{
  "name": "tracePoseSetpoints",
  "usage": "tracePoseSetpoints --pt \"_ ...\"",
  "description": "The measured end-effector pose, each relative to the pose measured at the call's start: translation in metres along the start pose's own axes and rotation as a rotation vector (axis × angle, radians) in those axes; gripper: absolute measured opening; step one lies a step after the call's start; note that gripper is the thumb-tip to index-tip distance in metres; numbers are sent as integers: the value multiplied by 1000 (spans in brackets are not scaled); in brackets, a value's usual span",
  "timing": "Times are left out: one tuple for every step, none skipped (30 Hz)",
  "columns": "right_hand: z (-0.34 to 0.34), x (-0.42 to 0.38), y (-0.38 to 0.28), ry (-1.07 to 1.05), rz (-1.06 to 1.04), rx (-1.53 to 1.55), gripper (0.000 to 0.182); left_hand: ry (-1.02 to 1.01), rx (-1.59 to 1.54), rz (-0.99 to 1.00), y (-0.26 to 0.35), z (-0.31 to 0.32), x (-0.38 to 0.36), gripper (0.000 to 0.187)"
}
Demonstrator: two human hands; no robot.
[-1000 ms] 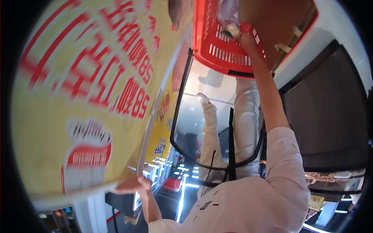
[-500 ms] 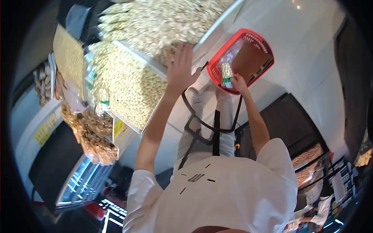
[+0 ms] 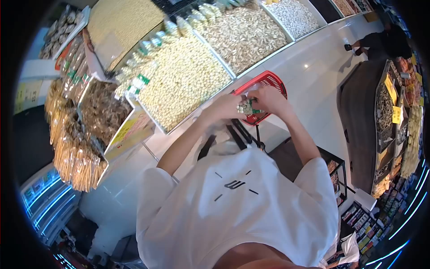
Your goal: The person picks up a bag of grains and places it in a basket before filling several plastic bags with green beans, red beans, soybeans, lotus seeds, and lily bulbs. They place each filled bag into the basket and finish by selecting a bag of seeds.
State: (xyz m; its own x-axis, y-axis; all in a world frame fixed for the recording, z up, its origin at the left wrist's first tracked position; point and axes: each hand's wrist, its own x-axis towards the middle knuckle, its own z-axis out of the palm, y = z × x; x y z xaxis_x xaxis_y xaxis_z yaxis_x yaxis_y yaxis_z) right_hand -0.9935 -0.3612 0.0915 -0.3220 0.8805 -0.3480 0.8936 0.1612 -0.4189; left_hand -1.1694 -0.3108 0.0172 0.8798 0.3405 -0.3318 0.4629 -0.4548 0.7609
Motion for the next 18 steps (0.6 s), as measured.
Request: tracePoseSetpoints --pt "-12 4 -24 -19 -3 1 26 79 -195 14 -5 1 -25 67" --pt "-21 15 -39 -86 -91 100 26 1 -324 -61 -4 -10 -47 66" --pt "-23 26 -52 -150 -181 196 25 158 -457 170 -16 -6 -63 63" --pt "-21 35 -64 -164 -190 191 25 203 -611 151 -14 -7 -83 58" --pt "-19 45 -75 89 -244 472 29 249 -760 135 -9 -12 -103 52" --pt "-12 56 -96 327 -300 745 34 280 -776 130 -14 -10 -127 52" --pt "-3 60 -108 305 -307 737 34 381 -1016 143 -12 -7 -136 43" --pt "10 62 -119 385 -267 871 38 484 -1257 159 -10 -5 -143 35" --pt "19 61 -130 466 -225 1003 43 505 -1270 163 -9 -4 -150 35" --pt "12 45 -152 149 -57 1327 49 574 -1361 187 -8 -5 -155 29" --pt "25 44 -158 19 8 1393 45 642 -1450 213 -5 -5 -159 24" --pt "37 42 -169 32 26 1279 44 730 -1492 190 1 -8 -164 23" --pt "46 42 -179 49 42 1169 43 743 -1496 192 4 -9 -167 23" --pt "52 44 -187 39 40 1164 43 852 -1513 137 6 -9 -168 26" --pt "57 47 -193 125 -2 1233 42 960 -1527 80 6 -9 -169 30" --pt "58 48 -196 210 -46 1302 42 943 -1560 100 1 -6 -169 35" --pt "56 46 -198 199 -51 1302 42 956 -1560 97 2 -6 -170 35" --pt "49 46 -201 194 -62 1359 42 955 -1538 107 5 -8 -172 40"
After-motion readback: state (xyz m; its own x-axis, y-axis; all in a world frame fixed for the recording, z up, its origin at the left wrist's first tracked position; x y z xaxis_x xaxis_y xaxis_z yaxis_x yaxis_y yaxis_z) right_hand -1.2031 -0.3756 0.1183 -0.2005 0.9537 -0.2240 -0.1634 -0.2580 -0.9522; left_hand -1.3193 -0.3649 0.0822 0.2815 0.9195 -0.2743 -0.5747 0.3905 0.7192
